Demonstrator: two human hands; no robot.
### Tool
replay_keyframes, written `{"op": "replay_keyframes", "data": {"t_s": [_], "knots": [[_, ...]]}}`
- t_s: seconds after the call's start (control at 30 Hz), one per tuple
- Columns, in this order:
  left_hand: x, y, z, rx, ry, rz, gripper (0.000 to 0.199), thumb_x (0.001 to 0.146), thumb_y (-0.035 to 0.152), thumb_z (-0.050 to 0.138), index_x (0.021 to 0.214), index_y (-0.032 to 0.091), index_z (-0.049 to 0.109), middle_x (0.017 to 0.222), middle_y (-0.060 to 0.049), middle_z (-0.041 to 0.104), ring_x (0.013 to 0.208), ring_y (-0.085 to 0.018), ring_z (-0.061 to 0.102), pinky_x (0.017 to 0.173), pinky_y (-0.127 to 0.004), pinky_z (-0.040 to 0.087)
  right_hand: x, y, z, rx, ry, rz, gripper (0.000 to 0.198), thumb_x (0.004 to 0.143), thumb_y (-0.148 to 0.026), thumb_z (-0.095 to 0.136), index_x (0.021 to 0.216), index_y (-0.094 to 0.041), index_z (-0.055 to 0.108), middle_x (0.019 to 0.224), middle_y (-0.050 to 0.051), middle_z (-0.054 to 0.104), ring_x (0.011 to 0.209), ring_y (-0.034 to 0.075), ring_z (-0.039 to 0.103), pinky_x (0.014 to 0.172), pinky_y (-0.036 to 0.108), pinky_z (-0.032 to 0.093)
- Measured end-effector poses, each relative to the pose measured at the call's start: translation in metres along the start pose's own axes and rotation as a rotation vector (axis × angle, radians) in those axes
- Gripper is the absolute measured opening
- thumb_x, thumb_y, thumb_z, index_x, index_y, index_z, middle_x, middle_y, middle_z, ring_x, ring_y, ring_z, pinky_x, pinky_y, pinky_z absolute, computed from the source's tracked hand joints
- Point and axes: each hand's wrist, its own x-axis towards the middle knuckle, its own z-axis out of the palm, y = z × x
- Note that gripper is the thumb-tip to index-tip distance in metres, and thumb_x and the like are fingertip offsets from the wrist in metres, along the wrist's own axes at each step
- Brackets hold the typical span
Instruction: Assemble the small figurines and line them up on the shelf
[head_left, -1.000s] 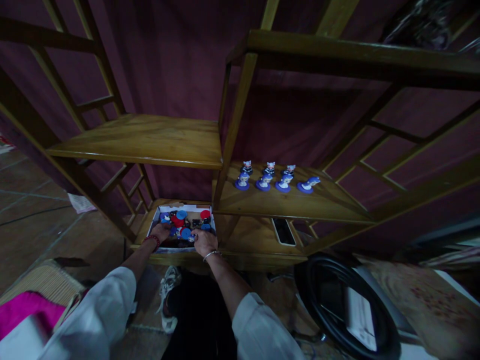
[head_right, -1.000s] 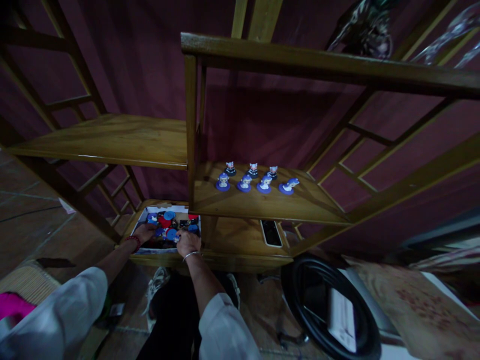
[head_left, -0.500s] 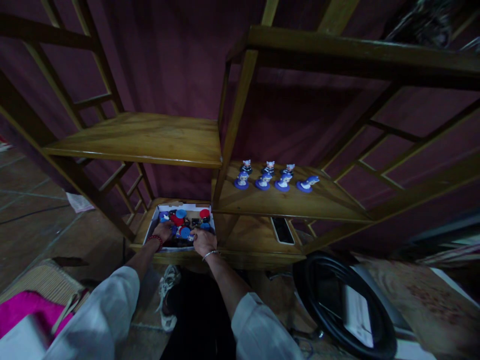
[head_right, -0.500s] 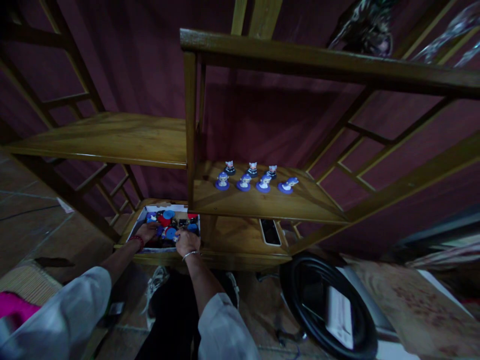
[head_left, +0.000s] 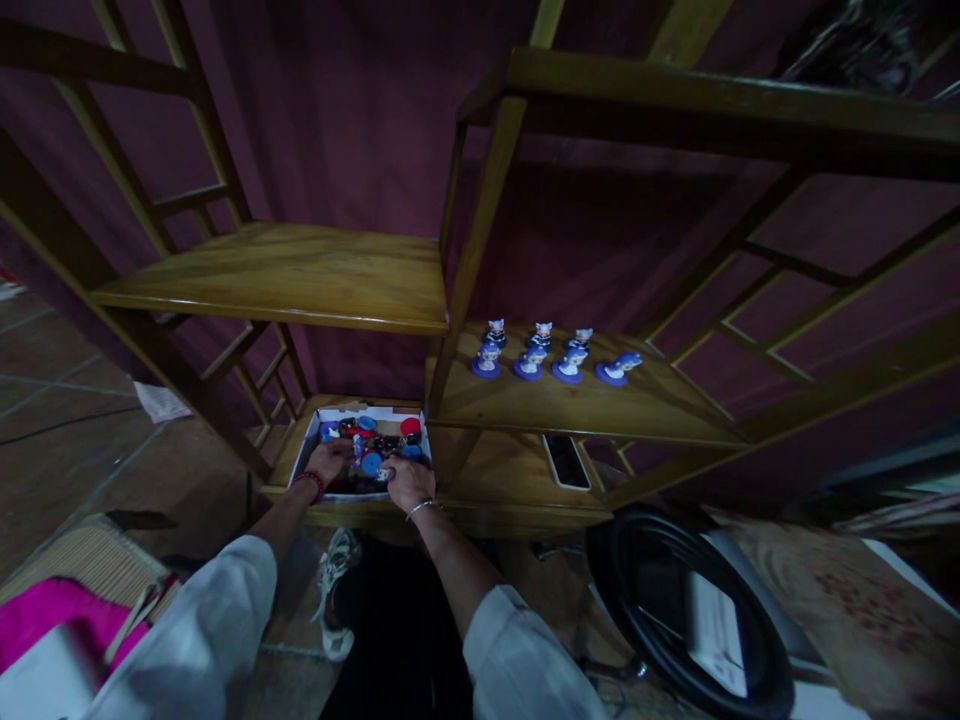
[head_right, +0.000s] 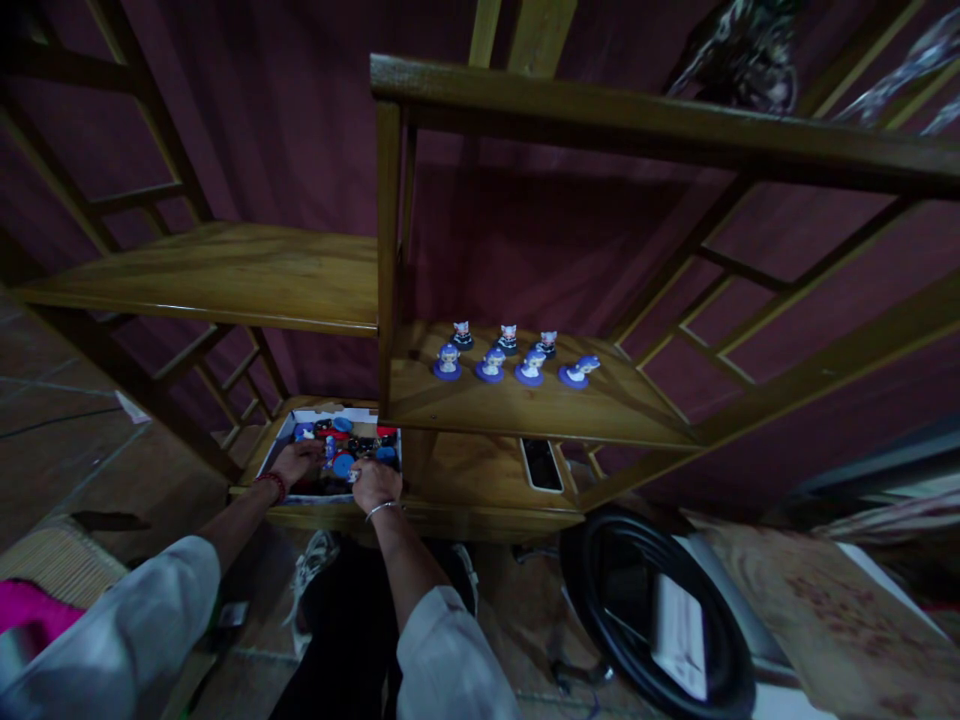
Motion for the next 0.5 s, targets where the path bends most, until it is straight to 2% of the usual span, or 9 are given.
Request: {"op": "replay_keyframes", "data": {"t_s": [0.23, 0.5], "knots": [[-0.0032, -0.0014, -0.0007, -0.169, -0.116, 0.072, 0.018, 0.064, 0.006, 0.056, 0.082, 0.01, 0.059, 0.084, -0.007, 0.065, 0.082, -0.018, 0.061, 0.075, -0.03, 0.05, -0.0005, -0.0004, -0.0009, -0.019, -0.017, -0.001, 0.027, 0.077, -0.025, 0.043, 0.091, -0.04, 0.062, 0.1, -0.009, 0.064, 0.089, 0.013, 0.059, 0.075, 0.022, 0.043], [-0.0057, -0.0046, -0.0031, -0.071, -0.147, 0.076, 0.031, 0.062, 0.008, 0.053, 0.091, 0.011, 0.063, 0.085, -0.005, 0.066, 0.082, -0.019, 0.06, 0.073, -0.028, 0.047, 0.0016, 0.0012, 0.0026, -0.033, -0.023, -0.015, 0.027, 0.076, -0.027, 0.043, 0.091, -0.04, 0.061, 0.099, -0.008, 0.064, 0.088, 0.014, 0.059, 0.072, 0.024, 0.044]]}}
